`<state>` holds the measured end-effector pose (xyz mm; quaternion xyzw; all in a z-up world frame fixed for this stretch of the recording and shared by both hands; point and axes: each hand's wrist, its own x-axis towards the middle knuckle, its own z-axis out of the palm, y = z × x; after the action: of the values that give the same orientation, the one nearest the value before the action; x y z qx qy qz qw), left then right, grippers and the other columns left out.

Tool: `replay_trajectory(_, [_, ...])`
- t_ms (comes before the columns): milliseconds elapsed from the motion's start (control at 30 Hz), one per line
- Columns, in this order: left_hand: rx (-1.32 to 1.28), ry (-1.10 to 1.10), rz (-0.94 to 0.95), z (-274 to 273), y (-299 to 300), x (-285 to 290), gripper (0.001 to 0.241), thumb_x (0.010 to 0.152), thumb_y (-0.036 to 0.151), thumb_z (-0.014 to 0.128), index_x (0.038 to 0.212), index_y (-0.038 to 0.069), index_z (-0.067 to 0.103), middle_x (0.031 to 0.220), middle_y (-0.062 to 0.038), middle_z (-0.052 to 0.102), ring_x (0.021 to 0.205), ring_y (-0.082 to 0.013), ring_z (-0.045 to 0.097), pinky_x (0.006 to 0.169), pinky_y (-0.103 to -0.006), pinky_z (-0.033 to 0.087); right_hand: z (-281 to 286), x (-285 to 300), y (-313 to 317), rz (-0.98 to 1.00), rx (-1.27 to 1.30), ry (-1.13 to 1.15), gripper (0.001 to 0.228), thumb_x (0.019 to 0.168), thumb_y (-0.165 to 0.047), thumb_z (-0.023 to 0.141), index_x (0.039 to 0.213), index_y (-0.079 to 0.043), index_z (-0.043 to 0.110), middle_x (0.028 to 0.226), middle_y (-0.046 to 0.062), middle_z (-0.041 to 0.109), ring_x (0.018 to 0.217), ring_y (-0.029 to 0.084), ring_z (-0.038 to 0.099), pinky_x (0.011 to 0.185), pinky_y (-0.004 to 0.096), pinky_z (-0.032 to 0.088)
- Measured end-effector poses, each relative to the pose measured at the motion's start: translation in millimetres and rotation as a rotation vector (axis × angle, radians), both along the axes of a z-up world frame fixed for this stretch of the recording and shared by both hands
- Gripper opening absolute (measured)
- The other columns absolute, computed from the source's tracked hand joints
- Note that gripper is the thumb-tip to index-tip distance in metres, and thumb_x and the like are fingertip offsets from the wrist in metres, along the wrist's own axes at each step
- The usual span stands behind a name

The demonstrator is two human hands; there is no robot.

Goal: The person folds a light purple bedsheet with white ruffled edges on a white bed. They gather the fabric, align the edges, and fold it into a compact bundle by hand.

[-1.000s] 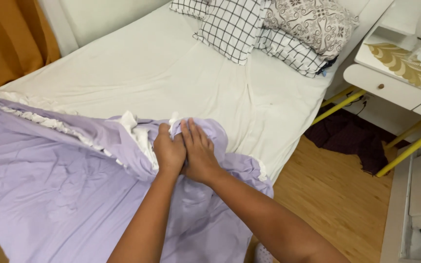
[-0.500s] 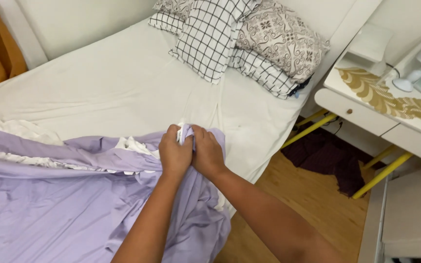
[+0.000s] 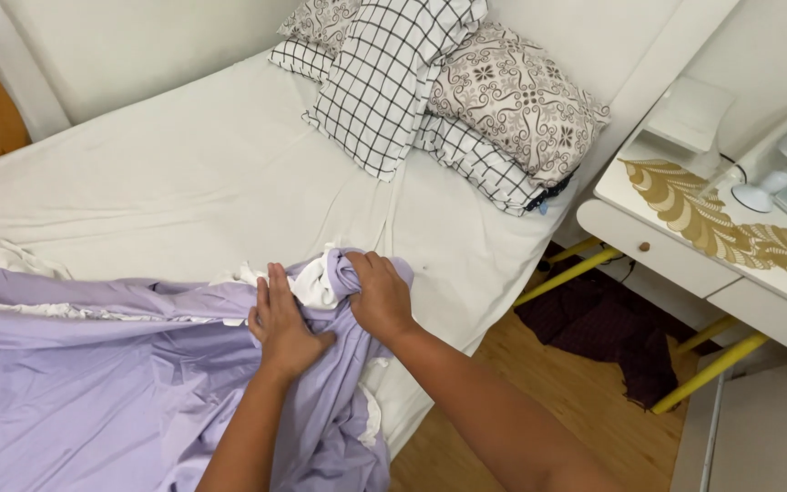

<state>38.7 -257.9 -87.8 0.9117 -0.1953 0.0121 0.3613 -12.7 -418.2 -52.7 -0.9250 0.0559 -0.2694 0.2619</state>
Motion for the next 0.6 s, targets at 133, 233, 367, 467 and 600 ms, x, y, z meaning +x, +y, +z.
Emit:
replay_trajectory(133, [0.075, 0.034, 0.043, 2, -11, 17, 0.145, 0.051, 0.030, 0.093, 0.160, 0.010, -0.001, 0.172, -0.006, 0.001, 0.157, -0.0314, -0.002, 0.120, -0.0596, 0.004, 7, 15, -15, 0.043, 0.019, -0.026, 0.059, 0.067, 0.009, 0.066, 0.122, -0.011, 0.063, 0.112, 0.008, 0.064, 0.111, 0.033, 0.059, 0.090, 0.042, 0.051])
replay_trajectory(233, [0.124, 0.029, 0.100, 11, -21, 34, 0.145, 0.050, 0.042, 0.095, 0.161, 0.017, 0.005, 0.173, -0.007, 0.001, 0.158, -0.0336, -0.004, 0.118, -0.0646, 0.004, 12, 35, -31, 0.037, -0.014, -0.096, 0.059, 0.065, 0.011, 0.064, 0.120, -0.011, 0.065, 0.112, 0.007, 0.064, 0.110, 0.032, 0.060, 0.090, 0.042, 0.051])
replay_trajectory(367, [0.105, 0.070, 0.211, 6, -36, 64, 0.137, 0.054, 0.058, 0.094, 0.161, 0.024, 0.016, 0.171, -0.013, 0.002, 0.155, -0.0403, -0.006, 0.116, -0.0697, 0.006, 28, 66, -54, 0.046, -0.019, -0.135, 0.056, 0.065, 0.012, 0.063, 0.116, -0.011, 0.067, 0.110, 0.006, 0.065, 0.110, 0.031, 0.060, 0.090, 0.041, 0.051])
replay_trajectory(467, [0.064, 0.089, 0.244, 8, -52, 86, 0.130, 0.056, 0.058, 0.093, 0.160, 0.026, 0.022, 0.170, -0.015, 0.002, 0.154, -0.0431, -0.005, 0.115, -0.0704, 0.009, 36, 88, -70, 0.051, -0.044, -0.161, 0.055, 0.065, 0.012, 0.065, 0.115, -0.012, 0.067, 0.109, 0.005, 0.064, 0.109, 0.031, 0.060, 0.089, 0.041, 0.050])
replay_trajectory(600, [0.054, 0.079, 0.267, 11, -72, 120, 0.102, 0.068, 0.047, 0.088, 0.153, 0.023, 0.036, 0.168, -0.017, 0.011, 0.151, -0.0470, 0.009, 0.110, -0.0708, 0.020, 49, 112, -88, 0.048, -0.049, -0.187, 0.054, 0.065, 0.012, 0.065, 0.114, -0.012, 0.067, 0.110, 0.005, 0.064, 0.105, 0.031, 0.060, 0.088, 0.041, 0.051])
